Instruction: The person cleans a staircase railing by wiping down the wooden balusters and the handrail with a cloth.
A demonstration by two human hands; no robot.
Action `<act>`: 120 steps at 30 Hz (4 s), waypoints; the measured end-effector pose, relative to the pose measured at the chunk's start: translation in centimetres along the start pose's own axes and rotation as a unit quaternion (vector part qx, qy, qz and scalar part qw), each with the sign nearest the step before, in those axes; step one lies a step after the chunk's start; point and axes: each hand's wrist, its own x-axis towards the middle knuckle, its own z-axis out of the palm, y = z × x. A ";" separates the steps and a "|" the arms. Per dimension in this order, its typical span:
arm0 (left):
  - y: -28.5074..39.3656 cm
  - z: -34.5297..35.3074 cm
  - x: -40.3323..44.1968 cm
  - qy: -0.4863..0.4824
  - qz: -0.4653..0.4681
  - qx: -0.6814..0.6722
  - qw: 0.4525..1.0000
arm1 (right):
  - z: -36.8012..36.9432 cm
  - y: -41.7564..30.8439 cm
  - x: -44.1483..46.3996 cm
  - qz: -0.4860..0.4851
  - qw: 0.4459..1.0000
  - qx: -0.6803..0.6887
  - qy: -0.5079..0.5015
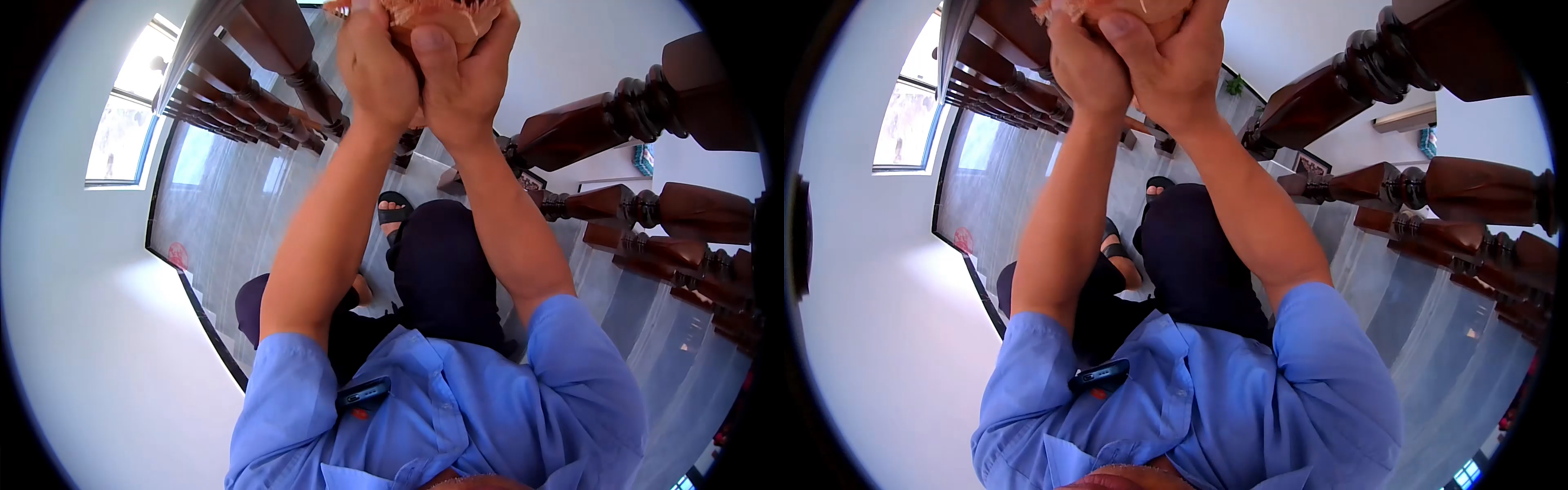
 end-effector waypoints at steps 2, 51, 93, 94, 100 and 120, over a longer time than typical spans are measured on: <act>-1.7 -0.5 -1.2 0.037 0.072 0.064 0.995 | 0.2 0.9 -1.3 0.012 0.999 0.031 0.009; -19.0 -14.5 -20.4 0.212 -0.556 0.093 0.798 | -12.1 19.0 -28.1 0.417 0.830 -0.241 -0.281; -19.6 -13.7 -21.5 0.217 -0.513 -0.089 0.826 | -11.1 16.1 -28.9 0.561 0.826 0.046 -0.040; -20.2 -14.3 -22.6 0.207 -0.523 -0.087 0.822 | -12.3 16.9 -29.8 0.537 0.826 -0.121 -0.119; -21.3 -14.1 -25.3 -0.382 -0.307 0.480 0.728 | -18.4 6.2 -27.7 0.570 0.733 -0.323 -0.187; 12.0 13.2 1.3 -0.414 -0.026 -0.290 0.863 | -13.2 -14.3 8.0 -0.076 0.976 -0.079 0.191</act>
